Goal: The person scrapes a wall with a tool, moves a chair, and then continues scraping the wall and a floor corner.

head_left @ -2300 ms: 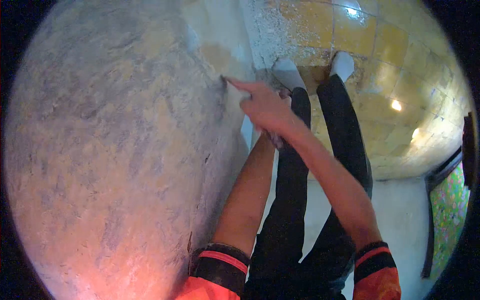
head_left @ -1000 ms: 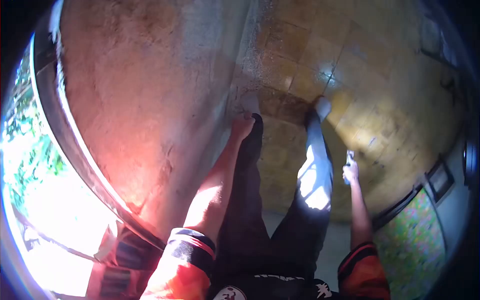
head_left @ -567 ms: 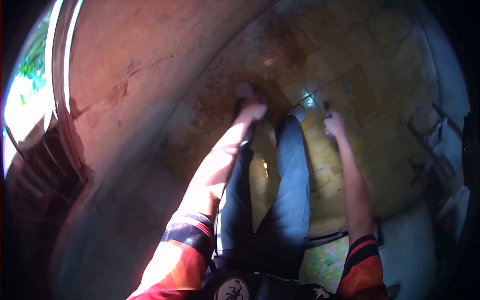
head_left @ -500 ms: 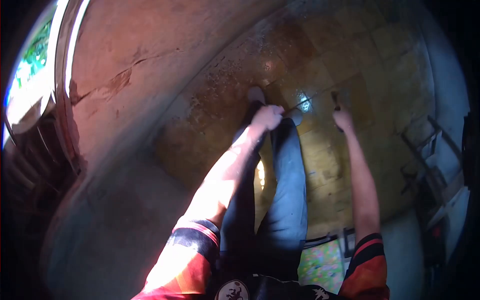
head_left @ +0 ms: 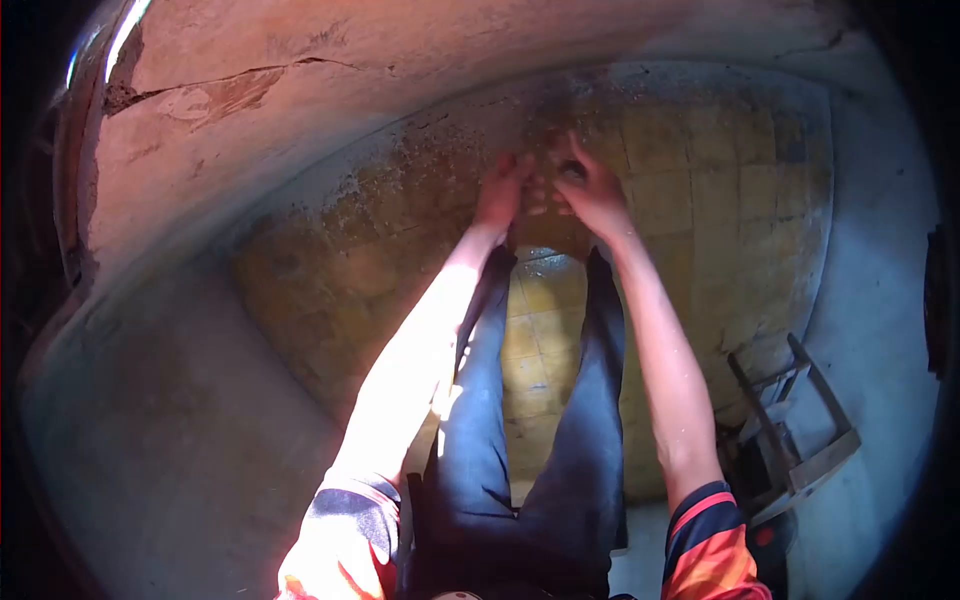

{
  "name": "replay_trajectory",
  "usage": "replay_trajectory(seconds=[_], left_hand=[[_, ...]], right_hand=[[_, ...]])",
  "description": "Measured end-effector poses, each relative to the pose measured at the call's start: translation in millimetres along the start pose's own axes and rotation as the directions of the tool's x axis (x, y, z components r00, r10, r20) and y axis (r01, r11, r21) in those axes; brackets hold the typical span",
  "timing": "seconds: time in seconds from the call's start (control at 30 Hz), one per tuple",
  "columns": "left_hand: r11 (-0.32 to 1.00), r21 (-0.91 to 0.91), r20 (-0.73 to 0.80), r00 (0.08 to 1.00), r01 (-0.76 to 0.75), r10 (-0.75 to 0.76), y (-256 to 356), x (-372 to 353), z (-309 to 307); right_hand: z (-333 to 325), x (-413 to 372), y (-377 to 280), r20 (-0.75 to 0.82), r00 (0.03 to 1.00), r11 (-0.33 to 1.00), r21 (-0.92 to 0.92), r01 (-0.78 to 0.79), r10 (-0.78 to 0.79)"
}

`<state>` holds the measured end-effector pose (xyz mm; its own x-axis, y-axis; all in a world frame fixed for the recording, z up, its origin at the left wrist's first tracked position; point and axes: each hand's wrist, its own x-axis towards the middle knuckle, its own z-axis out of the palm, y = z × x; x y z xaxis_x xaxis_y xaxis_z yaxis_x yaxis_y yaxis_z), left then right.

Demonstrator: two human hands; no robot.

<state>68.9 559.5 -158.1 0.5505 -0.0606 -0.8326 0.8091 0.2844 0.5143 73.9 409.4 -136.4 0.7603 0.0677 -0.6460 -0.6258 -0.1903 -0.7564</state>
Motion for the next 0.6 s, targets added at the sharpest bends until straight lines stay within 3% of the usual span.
replay_trajectory(seconds=[0.1, 0.17, 0.37, 0.47, 0.6], left_hand=[[0.987, -0.098, 0.043, 0.990, -0.127, 0.132, 28.1, 20.7, 6.4], [0.952, -0.245, 0.055, 0.978, -0.182, 0.201, 39.5, 40.8, 12.8], [0.865, -0.479, 0.056, 0.978, -0.151, 0.202, 55.1, 63.5, 28.9], [0.816, -0.478, -0.040, 0.936, -0.326, 0.351, 64.6, 70.7, 38.9], [0.887, -0.321, -0.156, 0.942, -0.331, 0.296, 71.2, 70.8, 32.2]], right_hand=[[19.0, 23.3, -31.2, 0.066, 0.997, 0.978, 0.209, 0.013, -0.027], [19.5, 31.8, -51.8, 0.033, 0.998, 0.980, 0.191, 0.047, -0.054], [19.4, 50.0, -72.8, 0.016, 0.993, 0.992, 0.036, 0.119, -0.120], [19.9, 55.4, -77.5, -0.024, 0.987, 0.984, 0.077, 0.160, -0.159], [31.3, 59.4, -76.4, -0.044, 0.998, 0.988, 0.143, 0.058, -0.052]])
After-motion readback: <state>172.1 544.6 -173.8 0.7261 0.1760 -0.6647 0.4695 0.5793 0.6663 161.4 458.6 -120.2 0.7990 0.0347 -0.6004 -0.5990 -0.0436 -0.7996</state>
